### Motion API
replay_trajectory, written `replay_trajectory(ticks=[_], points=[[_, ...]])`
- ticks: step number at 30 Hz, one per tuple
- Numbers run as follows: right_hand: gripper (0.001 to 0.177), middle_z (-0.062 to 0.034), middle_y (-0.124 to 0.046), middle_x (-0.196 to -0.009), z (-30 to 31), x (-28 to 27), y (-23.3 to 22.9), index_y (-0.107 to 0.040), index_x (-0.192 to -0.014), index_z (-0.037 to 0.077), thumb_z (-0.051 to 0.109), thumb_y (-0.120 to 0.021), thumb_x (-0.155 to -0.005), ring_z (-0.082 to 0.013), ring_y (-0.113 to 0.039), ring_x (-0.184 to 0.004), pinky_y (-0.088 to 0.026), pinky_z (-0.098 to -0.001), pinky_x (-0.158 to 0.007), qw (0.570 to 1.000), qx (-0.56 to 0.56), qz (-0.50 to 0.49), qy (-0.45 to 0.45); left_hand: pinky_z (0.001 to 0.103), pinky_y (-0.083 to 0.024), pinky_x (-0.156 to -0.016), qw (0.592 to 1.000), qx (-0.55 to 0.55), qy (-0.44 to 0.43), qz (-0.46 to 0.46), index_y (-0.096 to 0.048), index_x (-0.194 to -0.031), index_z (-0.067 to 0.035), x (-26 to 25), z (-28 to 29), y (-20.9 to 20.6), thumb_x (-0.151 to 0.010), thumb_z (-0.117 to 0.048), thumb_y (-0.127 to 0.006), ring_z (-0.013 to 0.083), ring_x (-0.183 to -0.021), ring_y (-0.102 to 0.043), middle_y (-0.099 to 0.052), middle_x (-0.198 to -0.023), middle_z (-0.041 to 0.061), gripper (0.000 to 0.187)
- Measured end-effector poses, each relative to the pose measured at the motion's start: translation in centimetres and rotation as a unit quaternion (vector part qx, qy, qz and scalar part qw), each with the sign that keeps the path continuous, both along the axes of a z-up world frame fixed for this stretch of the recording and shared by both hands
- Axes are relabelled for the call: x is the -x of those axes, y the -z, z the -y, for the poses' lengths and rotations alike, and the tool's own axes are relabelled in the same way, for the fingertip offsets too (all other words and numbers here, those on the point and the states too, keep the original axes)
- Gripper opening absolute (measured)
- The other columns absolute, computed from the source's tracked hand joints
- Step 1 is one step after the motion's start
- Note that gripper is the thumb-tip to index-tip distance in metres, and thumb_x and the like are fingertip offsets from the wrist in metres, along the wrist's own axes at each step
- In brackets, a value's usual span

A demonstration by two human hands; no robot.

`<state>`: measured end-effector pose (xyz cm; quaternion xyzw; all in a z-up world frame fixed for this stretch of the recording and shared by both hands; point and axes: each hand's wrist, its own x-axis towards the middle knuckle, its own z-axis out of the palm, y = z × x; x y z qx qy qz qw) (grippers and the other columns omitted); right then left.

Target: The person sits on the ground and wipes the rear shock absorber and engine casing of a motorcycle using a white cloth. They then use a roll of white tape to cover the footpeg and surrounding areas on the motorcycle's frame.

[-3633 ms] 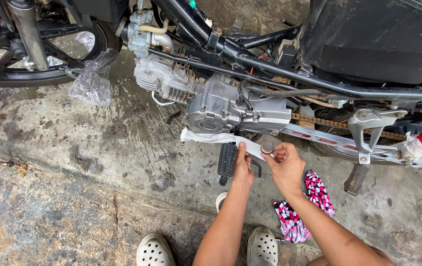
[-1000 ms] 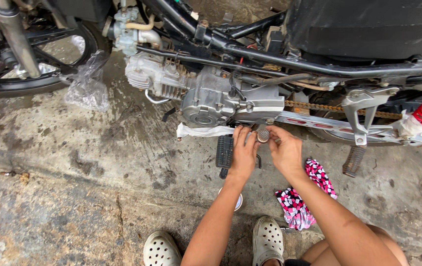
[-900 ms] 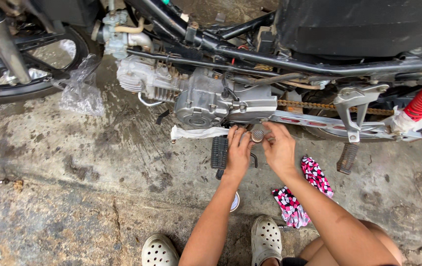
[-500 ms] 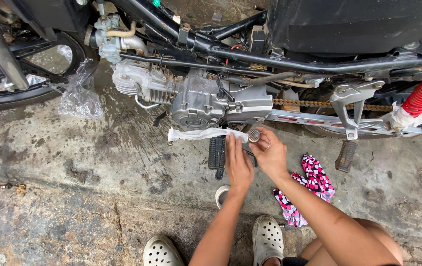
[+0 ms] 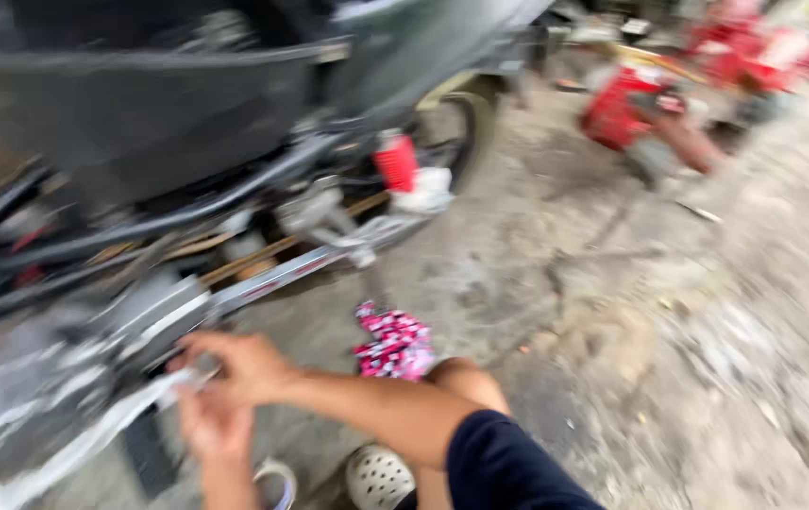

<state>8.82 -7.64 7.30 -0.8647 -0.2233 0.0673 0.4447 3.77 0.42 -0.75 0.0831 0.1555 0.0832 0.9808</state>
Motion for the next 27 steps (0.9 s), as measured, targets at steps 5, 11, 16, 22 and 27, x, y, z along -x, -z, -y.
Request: replay_trajectory(ticks=[5,11,16,22,27], points=[[0.072,0.0018,-0.077,-0.108,-0.5,-1.9,2.0,-0.052,-0.148,0.030,0.024,-0.073,-0.079,-0.0164,-0.076,-0.093,-0.056,-0.0317,-0.092,0.997,0.067,-0.025,-0.022,0.032,-0.042,-0.128,0.995,0.071,-0.012,0.071,-0.070,-0.129,-0.020,-0.8,-0.8,1.9,-0.089,-0.024,-0.083,0.0172,-0.143,-0.056,-0.067,-0.143,-0.004,0.042],[0.037,-0.0052,-0.080,-0.114,-0.3,-1.6,1.4,-0.066,-0.125,0.025,0.029,-0.066,-0.088,-0.0312,-0.080,-0.100,-0.062,-0.0421,-0.092,0.995,0.078,-0.054,-0.014,0.024,-0.044,-0.129,0.993,0.089,-0.049,0.063,-0.070,-0.127,-0.018,-1.4,-1.0,3.1,-0.085,-0.027,-0.089,0.0085,-0.137,-0.058,-0.066,-0.135,-0.006,0.047],[0.044,-0.0076,-0.079,-0.110,-0.4,-1.6,1.6,-0.064,-0.132,0.028,0.020,-0.065,-0.088,-0.0347,-0.077,-0.100,-0.061,-0.0452,-0.089,0.992,0.096,-0.080,-0.012,0.024,-0.037,-0.138,0.992,0.078,-0.035,0.094,-0.073,-0.128,-0.028,-1.7,-1.4,4.2,-0.093,-0.038,-0.082,0.0018,-0.148,-0.053,-0.069,-0.137,-0.019,0.038],[0.042,-0.0002,-0.079,-0.104,-0.8,-1.2,1.7,-0.066,-0.121,0.027,0.035,-0.075,-0.081,-0.0274,-0.077,-0.095,-0.060,-0.0436,-0.079,0.995,0.091,-0.050,-0.002,0.018,-0.051,-0.124,0.984,0.148,-0.072,0.072,-0.079,-0.113,-0.027,-2.7,-0.6,2.0,-0.087,-0.034,-0.085,-0.0006,-0.124,-0.066,-0.073,-0.117,-0.015,0.028],[0.052,-0.0073,-0.077,-0.098,-1.3,-1.0,0.6,-0.061,-0.124,0.021,0.051,-0.060,-0.081,-0.0328,-0.077,-0.088,-0.058,-0.0483,-0.079,0.995,0.093,-0.024,-0.001,0.018,-0.044,-0.129,0.987,0.121,-0.065,0.082,-0.071,-0.133,-0.024,-2.0,-0.6,1.0,-0.090,-0.021,-0.082,-0.0022,-0.133,-0.059,-0.069,-0.129,-0.016,0.045]])
